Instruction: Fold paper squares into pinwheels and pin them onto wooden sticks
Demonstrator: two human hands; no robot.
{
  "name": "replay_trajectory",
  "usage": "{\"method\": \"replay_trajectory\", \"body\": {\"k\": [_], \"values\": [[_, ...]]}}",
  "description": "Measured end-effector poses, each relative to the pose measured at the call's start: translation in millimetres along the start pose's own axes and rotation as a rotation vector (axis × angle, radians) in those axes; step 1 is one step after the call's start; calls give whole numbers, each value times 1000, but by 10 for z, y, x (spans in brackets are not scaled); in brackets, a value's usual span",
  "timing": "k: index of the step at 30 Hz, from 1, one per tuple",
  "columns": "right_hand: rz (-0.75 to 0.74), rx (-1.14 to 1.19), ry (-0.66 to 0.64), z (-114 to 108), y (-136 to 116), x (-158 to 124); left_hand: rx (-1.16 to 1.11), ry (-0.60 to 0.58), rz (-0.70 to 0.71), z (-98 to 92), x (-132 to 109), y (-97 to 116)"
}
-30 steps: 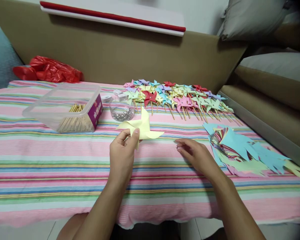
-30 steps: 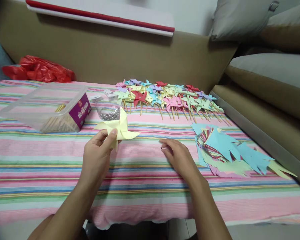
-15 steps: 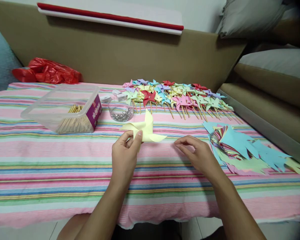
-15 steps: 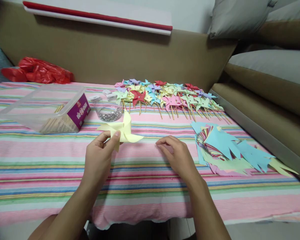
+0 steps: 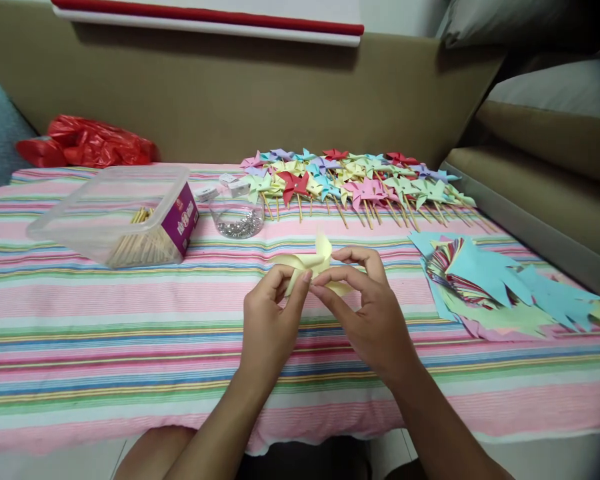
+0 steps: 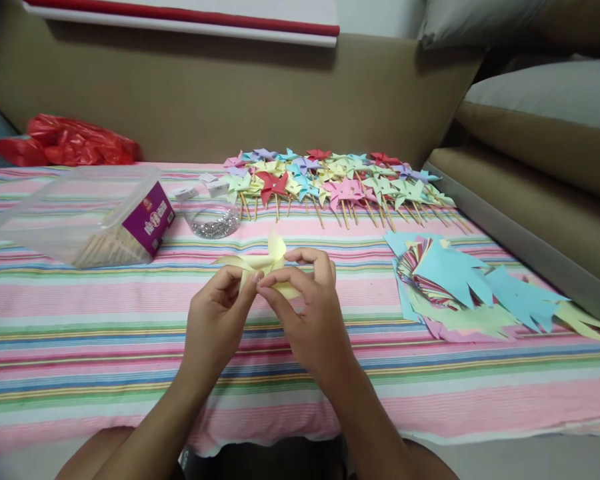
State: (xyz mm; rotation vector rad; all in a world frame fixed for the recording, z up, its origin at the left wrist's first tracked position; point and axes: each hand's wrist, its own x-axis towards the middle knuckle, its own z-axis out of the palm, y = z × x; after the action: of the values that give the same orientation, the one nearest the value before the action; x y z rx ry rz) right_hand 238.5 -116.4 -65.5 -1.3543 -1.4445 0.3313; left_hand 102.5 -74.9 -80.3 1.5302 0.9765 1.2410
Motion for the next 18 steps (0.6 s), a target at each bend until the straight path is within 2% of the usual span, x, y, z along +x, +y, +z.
{"method": "replay_trajectory", "body": {"k": [5,18], "values": [[15,14,8,-41,74,9,-76,-27,-14,18,-1,37],[67,103,-43,-117,104,34,-11,2,24,33,-37,36]]}}
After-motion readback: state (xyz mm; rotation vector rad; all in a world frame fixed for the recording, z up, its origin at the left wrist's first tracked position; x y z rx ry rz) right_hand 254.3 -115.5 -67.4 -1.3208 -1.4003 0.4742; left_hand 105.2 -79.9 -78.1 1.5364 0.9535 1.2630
